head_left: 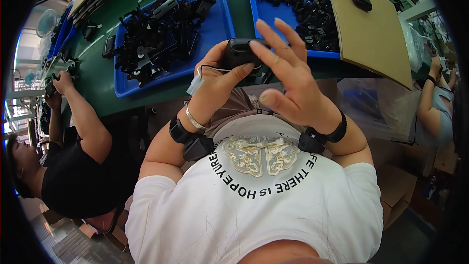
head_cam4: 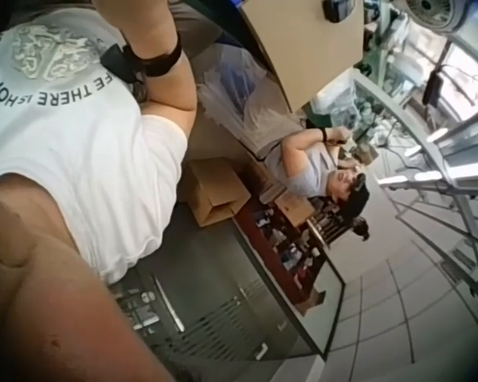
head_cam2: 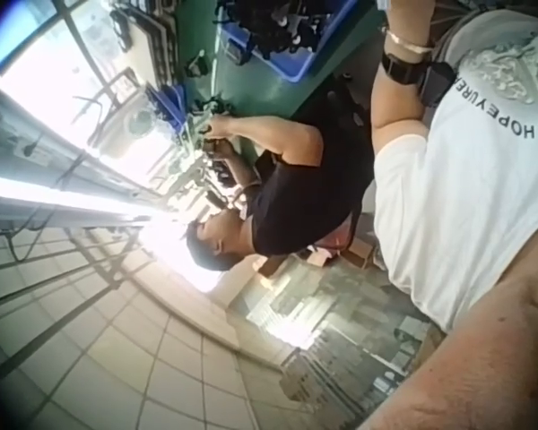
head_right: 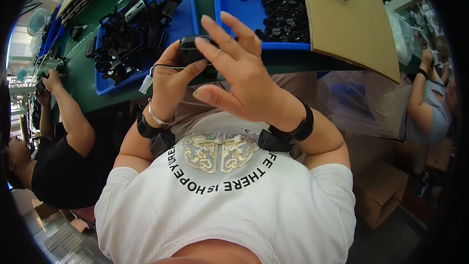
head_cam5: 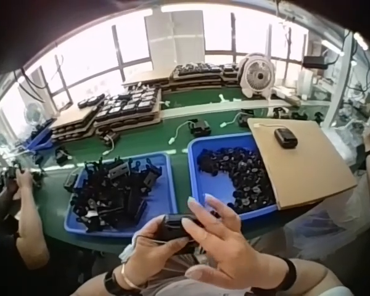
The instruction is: The person picks up a black housing and a metal bracket, fits the bracket onto the housing, and inserts a plastic pin into the side. After pressing the pin into place, the person sets the completed assembly onto a cardboard sheet.
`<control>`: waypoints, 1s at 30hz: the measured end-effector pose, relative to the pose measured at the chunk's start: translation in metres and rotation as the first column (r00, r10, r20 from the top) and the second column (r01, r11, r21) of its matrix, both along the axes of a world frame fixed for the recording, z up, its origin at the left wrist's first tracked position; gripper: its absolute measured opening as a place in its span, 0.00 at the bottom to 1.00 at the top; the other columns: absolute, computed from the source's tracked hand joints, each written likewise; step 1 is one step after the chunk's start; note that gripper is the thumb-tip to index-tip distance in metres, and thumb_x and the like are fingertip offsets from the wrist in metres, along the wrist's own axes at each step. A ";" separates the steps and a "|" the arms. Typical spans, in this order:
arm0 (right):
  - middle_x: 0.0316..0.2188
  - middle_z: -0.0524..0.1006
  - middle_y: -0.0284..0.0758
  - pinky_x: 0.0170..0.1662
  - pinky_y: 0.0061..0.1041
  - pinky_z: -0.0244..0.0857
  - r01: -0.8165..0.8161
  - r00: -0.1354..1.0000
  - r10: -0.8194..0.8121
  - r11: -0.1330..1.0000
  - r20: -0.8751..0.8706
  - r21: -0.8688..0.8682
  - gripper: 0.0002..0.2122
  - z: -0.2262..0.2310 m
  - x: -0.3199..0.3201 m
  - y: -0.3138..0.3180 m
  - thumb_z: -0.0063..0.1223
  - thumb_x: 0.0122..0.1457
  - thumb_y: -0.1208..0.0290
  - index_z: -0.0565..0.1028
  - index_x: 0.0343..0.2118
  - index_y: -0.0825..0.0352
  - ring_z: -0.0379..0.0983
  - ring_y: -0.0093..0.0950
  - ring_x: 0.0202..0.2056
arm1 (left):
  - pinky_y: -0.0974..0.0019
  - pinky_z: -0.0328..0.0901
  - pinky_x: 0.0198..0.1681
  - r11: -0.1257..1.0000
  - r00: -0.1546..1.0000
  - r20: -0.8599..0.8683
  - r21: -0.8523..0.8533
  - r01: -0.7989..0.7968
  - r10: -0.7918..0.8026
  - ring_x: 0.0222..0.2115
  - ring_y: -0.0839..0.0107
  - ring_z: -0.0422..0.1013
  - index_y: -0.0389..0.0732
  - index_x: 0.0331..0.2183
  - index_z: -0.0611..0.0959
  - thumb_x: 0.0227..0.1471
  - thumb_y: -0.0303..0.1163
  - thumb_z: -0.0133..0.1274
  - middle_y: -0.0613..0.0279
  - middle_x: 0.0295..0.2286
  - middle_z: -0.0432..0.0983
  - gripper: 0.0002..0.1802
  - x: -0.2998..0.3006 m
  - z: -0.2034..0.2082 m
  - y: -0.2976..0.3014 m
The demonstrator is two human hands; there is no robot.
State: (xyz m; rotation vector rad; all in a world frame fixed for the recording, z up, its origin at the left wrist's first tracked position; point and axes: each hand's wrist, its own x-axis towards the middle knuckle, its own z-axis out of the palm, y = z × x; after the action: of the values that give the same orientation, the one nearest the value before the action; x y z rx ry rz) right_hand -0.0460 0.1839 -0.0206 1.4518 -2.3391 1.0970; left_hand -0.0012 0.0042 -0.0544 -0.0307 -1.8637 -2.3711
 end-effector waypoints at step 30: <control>0.45 0.68 0.37 0.47 0.22 0.60 0.139 0.836 -0.007 0.970 0.549 -0.199 0.27 -0.013 0.000 0.015 0.59 0.50 0.61 0.66 0.50 0.70 0.66 0.24 0.42 | 0.71 0.68 0.41 0.957 0.987 0.046 0.256 0.139 -0.156 0.38 0.73 0.71 0.33 0.42 0.71 0.46 0.23 0.57 0.57 0.38 0.73 0.20 -0.004 -0.004 0.002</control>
State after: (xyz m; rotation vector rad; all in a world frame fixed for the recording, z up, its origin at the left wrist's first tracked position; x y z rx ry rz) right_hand -0.0460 0.1992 -0.0334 1.0470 -2.4594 1.8963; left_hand -0.0048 0.0058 -0.0589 -0.0710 -1.6225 -2.7251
